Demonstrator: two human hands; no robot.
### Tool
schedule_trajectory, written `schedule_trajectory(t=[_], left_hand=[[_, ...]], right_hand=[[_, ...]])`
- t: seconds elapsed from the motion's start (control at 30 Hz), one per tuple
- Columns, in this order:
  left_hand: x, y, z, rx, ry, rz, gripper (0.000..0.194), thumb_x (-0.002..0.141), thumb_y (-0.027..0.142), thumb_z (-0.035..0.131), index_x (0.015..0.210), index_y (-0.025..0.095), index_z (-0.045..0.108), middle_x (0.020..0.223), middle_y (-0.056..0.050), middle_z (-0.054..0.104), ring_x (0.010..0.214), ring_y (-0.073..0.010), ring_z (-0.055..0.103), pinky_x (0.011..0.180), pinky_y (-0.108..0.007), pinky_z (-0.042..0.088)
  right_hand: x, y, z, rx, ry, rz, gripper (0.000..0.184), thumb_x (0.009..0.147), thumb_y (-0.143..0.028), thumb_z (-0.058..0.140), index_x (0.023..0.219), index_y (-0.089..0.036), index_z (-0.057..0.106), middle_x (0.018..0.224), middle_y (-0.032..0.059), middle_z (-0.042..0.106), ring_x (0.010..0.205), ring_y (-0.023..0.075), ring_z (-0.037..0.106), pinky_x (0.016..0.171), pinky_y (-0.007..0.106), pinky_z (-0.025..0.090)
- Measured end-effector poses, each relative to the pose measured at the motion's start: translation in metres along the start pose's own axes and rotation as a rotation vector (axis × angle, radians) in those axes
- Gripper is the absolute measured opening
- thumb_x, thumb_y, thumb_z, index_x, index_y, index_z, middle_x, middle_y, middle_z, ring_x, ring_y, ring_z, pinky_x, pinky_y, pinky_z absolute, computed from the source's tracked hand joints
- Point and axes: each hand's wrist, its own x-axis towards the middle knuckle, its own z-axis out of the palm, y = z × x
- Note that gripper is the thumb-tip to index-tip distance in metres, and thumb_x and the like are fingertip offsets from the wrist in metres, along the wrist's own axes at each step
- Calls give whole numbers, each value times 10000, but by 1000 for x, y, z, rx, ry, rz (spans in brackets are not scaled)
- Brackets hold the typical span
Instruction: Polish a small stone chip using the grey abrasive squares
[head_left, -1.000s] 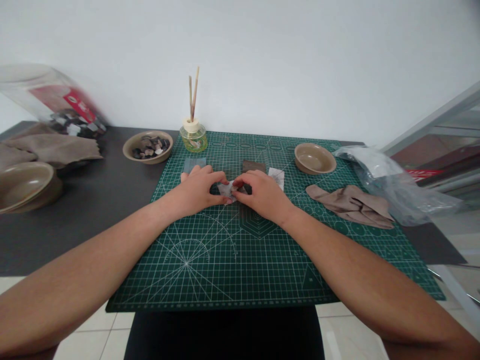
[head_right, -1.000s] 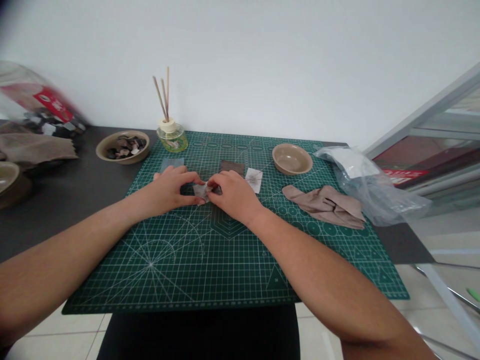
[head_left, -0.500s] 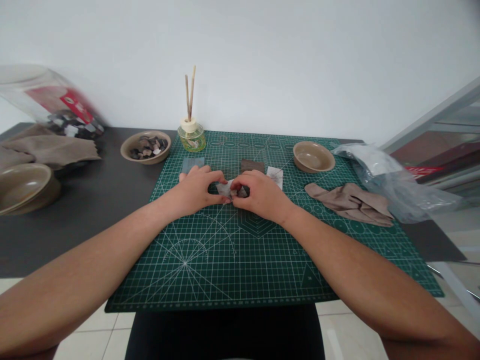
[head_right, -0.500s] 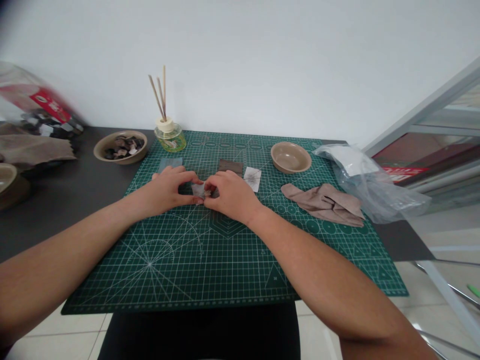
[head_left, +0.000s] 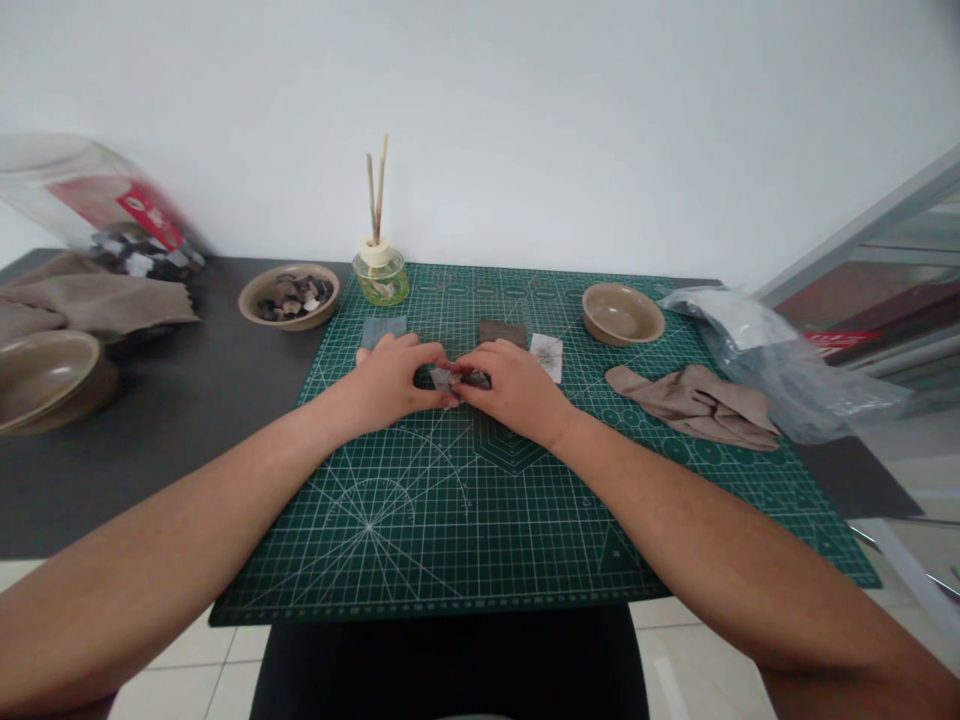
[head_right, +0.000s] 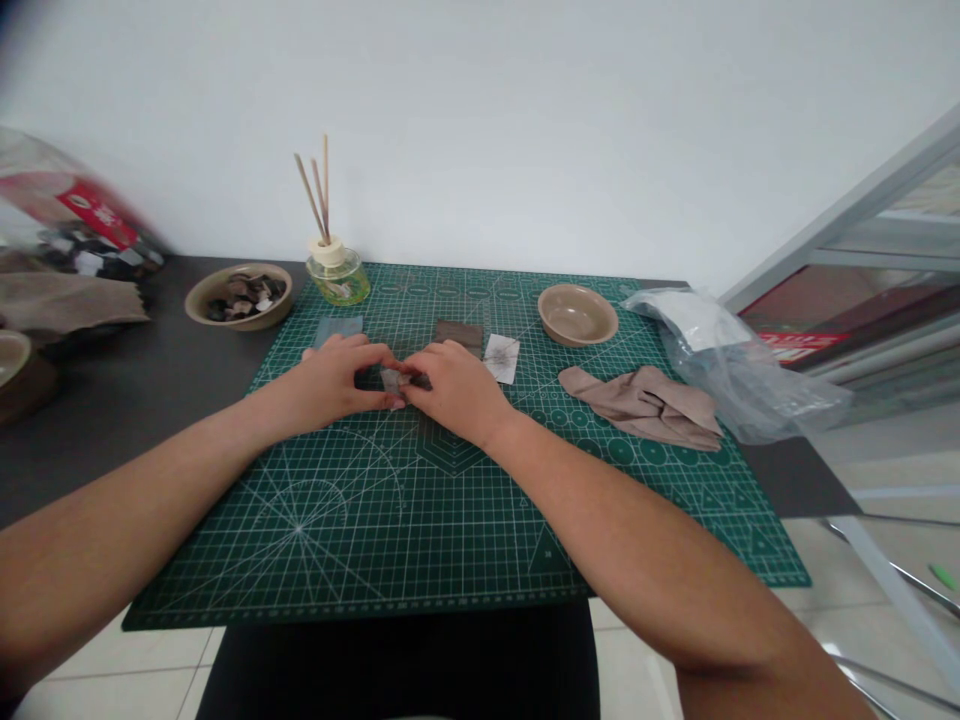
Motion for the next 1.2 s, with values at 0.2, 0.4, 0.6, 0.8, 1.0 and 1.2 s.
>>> schedule_trajectory(t=[0.2, 0.4, 0.6, 0.8, 1.0, 1.2], left_hand=[[0, -2, 1, -19, -2, 9, 405, 888, 539, 679, 1196, 278, 707, 1125, -105, 634, 1157, -392, 543, 941, -530, 408], [0, -1, -1, -21, -16, -2, 462, 865, 561, 708, 1242, 293, 709, 1143, -104, 644, 1186, -409, 552, 961, -538, 410], [0, 1, -2, -5, -18, -12, 426, 873, 555, 702, 1189, 268, 702, 1100, -98, 633, 1153, -395, 559, 953, -530, 420], [1, -1, -1, -11, -16, 3, 420, 880, 563, 695, 1182, 271, 702, 1112, -99, 633, 1163, -398, 553, 957, -549, 417], [0, -2, 0, -20, -11, -3, 442, 879, 565, 699, 1215, 278, 703, 1155, -107, 640, 1186, -412, 553, 976, -580, 413], [1, -2, 1, -19, -5, -1, 460, 877, 583, 694, 1213, 270, 698, 1140, -109, 644, 1183, -415, 551, 961, -573, 412]], right_hand=[[-2, -1, -6, 8, -27, -5, 140, 861, -249, 812, 983, -186, 785, 994, 58, 775, 981, 228, 651, 917, 359, 464], [-1, 2, -8, 24, 11, 45, 112, 847, -201, 790, 958, -194, 779, 958, 44, 783, 966, 224, 669, 915, 359, 467], [3, 0, -2, -1, -8, 30, 143, 938, -251, 747, 1062, -189, 784, 1048, 72, 789, 1033, 234, 667, 956, 371, 464], [1, -1, -7, 2, -54, -14, 154, 913, -279, 793, 1030, -179, 786, 1048, 68, 791, 1023, 227, 672, 950, 355, 471], [-1, 0, -12, 2, -73, 19, 157, 904, -231, 793, 1047, -166, 793, 1037, 69, 801, 1037, 238, 684, 955, 359, 474], [1, -2, -7, -27, -31, 52, 150, 953, -254, 749, 1072, -170, 785, 1068, 80, 801, 1055, 241, 680, 960, 367, 469]])
